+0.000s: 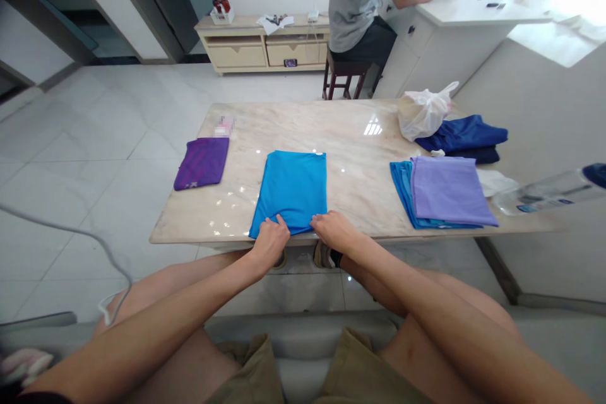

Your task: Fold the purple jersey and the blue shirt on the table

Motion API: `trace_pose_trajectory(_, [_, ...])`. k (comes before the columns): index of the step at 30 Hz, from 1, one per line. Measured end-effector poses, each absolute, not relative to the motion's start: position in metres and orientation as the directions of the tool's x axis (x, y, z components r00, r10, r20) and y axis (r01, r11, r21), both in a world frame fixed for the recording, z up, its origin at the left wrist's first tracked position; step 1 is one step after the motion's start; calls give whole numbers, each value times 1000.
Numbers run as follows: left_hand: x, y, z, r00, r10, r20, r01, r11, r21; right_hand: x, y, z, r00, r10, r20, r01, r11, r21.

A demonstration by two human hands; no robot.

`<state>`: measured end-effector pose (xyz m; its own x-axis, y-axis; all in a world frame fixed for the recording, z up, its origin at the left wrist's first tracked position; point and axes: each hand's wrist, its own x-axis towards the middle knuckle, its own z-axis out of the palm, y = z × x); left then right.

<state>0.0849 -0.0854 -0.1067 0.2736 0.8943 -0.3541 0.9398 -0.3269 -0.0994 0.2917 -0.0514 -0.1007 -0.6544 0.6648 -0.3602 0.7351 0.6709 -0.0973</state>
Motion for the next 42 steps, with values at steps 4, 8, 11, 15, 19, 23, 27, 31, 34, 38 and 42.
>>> trace_pose_trajectory(4, [85, -77, -94, 348, 835, -425, 919, -394, -22, 295, -39, -85, -582, 705, -405, 804, 572, -160])
trace_pose_trajectory(8, [80, -66, -87, 374, 815, -444, 914, -404, 28, 304, -26, -82, -542, 752, -375, 837, 447, -314])
trace_pose_trajectory(11, [71, -56, -83, 395, 827, -401, 910, -413, 44, 316, -15, -83, -548, 761, -347, 806, 369, -462])
trace_pose_trajectory(15, [57, -40, -74, 406, 821, -401, 903, -429, 33, 331, -3, -86, -541, 792, -285, 748, 297, -594])
trace_pose_trajectory(19, [41, -21, -62, 381, 823, -421, 919, -387, 75, 339, 5, -86, -537, 819, -203, 677, 276, -682])
trace_pose_trajectory(23, [23, -3, -58, 366, 856, -365, 929, -315, 194, 344, 11, -81, -498, 860, -114, 614, 257, -746])
trace_pose_trajectory(27, [6, 11, -62, 349, 911, -219, 885, -244, 398, 346, 15, -80, -369, 928, -53, 616, 202, -761])
trace_pose_trajectory(31, [-2, 21, -64, 283, 953, -106, 800, -174, 574, 346, 19, -82, -250, 968, -40, 616, 127, -777])
trace_pose_trajectory(34, [-6, 25, -61, 260, 958, -121, 753, -123, 646, 346, 19, -82, -217, 975, -55, 619, 94, -780])
trace_pose_trajectory(38, [-10, 21, -56, 452, 779, -435, 668, 27, 743, 351, 16, -76, -372, 875, -310, 616, -17, -788])
trace_pose_trajectory(42, [-10, 12, -56, 585, 538, -607, 612, 198, 766, 358, 11, -70, -480, 675, -560, 648, -157, -745])
